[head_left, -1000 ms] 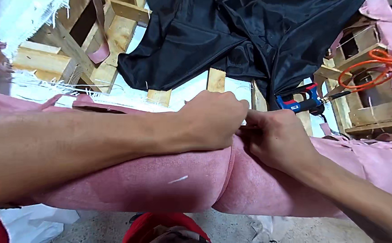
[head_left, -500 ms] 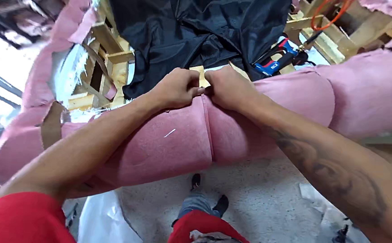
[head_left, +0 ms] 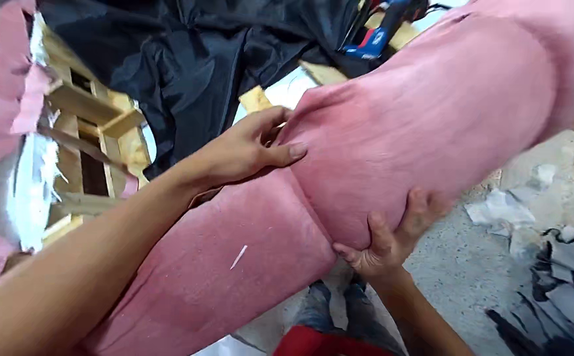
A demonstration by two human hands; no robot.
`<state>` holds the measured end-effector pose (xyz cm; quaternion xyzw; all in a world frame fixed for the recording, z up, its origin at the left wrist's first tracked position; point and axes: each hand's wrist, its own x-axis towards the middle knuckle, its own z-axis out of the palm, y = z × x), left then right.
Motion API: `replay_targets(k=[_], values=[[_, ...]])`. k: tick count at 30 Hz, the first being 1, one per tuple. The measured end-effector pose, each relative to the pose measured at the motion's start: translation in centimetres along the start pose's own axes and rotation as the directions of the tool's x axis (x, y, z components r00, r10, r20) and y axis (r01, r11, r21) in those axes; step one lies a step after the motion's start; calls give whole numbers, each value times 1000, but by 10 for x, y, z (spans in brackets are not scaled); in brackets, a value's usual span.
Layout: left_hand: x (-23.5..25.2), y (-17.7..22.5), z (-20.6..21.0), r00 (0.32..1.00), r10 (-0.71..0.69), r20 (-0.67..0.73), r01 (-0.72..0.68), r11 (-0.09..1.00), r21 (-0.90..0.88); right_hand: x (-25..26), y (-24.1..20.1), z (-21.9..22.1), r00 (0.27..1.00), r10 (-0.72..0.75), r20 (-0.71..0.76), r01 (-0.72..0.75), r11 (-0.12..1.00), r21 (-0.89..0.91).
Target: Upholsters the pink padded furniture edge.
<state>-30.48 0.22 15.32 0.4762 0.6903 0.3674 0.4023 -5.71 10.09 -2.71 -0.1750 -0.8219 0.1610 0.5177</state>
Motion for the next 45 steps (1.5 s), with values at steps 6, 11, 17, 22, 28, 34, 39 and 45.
replay_targets(k=[6, 11, 17, 22, 28, 34, 39, 45], values=[[5, -1, 1, 982, 47, -182, -28, 994, 105, 78, -42, 3, 985, -56, 164, 93, 970, -226], [4, -5, 7, 920, 36, -391, 116, 927, 357, 167, -76, 28, 816, 51, 575, 208, 903, -375], [-8, 10, 15, 885, 79, -460, 129, 905, 404, 179, -65, -50, 768, -263, 584, 258, 962, 93], [-4, 15, 22, 886, 19, -463, 180, 906, 384, 18, -11, -37, 909, -274, 315, 322, 940, -113], [2, 10, 17, 868, 23, -496, 201, 898, 392, 96, -55, 1, 885, -292, 362, 383, 899, -212], [2, 6, 13, 881, 163, -444, 94, 860, 502, 166, -63, -22, 619, -283, 732, 385, 923, 32], [-67, 34, 3, 792, 51, -608, 349, 780, 519, 202, -33, -33, 595, -396, 700, 341, 912, 226], [-75, 52, 7, 828, -388, -405, 547, 719, 429, 260, -42, 38, 107, -552, 827, 233, 823, 518]])
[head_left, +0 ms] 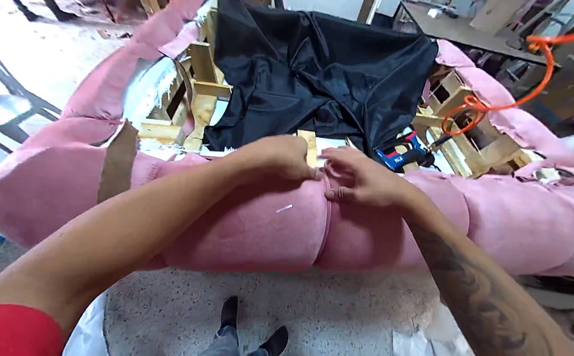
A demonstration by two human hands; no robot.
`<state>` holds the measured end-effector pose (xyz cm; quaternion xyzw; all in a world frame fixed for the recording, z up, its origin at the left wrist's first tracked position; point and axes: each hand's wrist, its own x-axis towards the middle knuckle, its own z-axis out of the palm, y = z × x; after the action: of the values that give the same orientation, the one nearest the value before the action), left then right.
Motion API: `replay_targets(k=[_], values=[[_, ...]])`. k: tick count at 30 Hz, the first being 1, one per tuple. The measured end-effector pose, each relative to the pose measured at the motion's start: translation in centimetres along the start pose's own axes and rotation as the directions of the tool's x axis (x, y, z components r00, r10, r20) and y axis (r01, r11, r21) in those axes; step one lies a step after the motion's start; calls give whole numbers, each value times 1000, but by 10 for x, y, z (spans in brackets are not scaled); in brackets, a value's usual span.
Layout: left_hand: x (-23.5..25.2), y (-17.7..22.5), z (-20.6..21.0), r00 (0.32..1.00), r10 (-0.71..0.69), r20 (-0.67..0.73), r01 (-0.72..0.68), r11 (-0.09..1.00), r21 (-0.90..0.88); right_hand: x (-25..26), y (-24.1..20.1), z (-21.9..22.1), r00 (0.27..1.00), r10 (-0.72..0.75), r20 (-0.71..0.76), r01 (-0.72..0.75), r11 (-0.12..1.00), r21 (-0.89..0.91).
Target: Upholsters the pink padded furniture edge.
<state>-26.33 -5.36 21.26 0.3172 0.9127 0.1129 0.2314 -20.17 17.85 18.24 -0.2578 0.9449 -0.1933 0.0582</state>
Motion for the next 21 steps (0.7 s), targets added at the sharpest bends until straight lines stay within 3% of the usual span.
replay_targets(k=[2, 5, 8, 11, 14, 17, 19, 21], values=[[4, 5, -4, 997, 74, 17, -74, 997, 9, 26, 14, -9, 974, -169, 152, 127, 959, 252], [3, 4, -5, 992, 122, 39, -126, 986, 113, 56, 39, 0, 921, -295, 253, 107, 819, 564], [-4, 15, -12, 995, 54, 82, -65, 988, 138, 75, 51, 1, 877, -376, 299, 122, 776, 619], [1, 13, -11, 989, -41, 145, 34, 998, 53, 83, 54, 4, 837, -469, 281, 296, 821, 488], [2, 3, 2, 999, 40, -25, -41, 997, -63, 81, 59, 10, 813, -551, 189, 387, 754, 531], [5, -6, 20, 932, 244, -270, -241, 969, 44, 78, 64, 17, 816, -558, 149, 303, 634, 711], [3, 2, 24, 901, 267, -342, -217, 960, 178, 80, 63, 18, 833, -526, 174, 269, 658, 703], [-4, 19, 27, 887, 248, -390, -148, 952, 269, 76, 52, 18, 853, -514, 91, 367, 715, 595]])
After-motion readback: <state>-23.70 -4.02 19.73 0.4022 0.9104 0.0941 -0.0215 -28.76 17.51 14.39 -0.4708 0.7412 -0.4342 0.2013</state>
